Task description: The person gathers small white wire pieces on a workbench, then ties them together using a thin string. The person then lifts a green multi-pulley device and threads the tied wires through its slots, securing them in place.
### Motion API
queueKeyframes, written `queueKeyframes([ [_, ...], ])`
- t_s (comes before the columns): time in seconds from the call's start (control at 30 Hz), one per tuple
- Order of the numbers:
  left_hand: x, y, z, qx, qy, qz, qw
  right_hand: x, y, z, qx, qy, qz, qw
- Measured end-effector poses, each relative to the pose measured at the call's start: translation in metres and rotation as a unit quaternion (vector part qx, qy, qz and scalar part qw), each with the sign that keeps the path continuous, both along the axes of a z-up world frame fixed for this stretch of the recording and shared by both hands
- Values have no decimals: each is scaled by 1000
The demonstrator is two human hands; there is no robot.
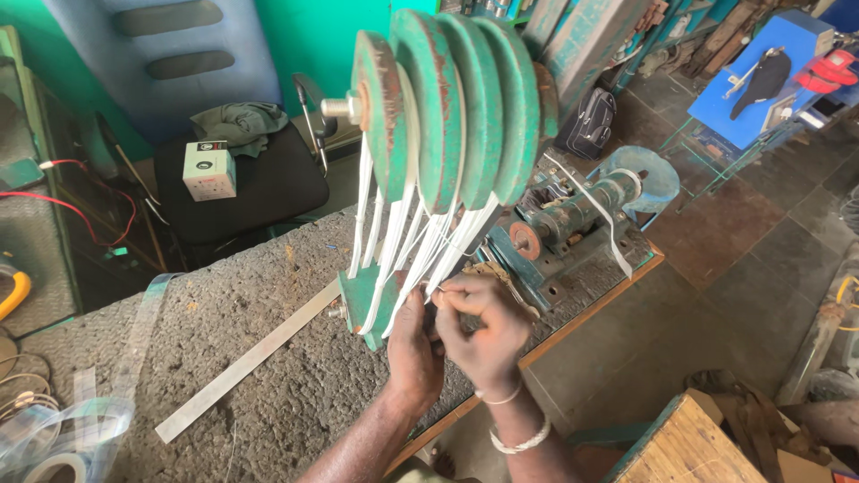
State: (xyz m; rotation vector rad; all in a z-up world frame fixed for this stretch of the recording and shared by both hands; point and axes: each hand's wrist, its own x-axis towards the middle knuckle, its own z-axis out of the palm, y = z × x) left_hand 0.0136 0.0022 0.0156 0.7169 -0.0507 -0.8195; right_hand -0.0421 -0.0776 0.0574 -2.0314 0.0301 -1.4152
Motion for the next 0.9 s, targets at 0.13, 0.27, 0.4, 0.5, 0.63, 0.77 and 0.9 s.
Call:
queueKeyframes([
  [0.13,-1,0,2,-108,-77,-3,991,1,-19,-15,272,40,182,944],
  [0.27,3,2,-5,-117,-97,-21,988,4,-30,-22,237,60,187,951],
  [0.4,3,0,-14,-110,-88,-33,989,-2,-25,-7,37,69,76,994],
  [0.5,1,-7,-21,-55,-77,-18,995,-9,-8,8,-27,48,37,998],
  [0.63,-5,-17,-35,-86,-77,38,993,-6,23,7,166,25,81,982],
  [0.77,-5,-23,-51,-84,-141,63,985,-3,28,-3,114,40,29,992],
  [0.9,-2,-24,-55,-211,-141,58,966,-8,11,0,184,61,126,973],
])
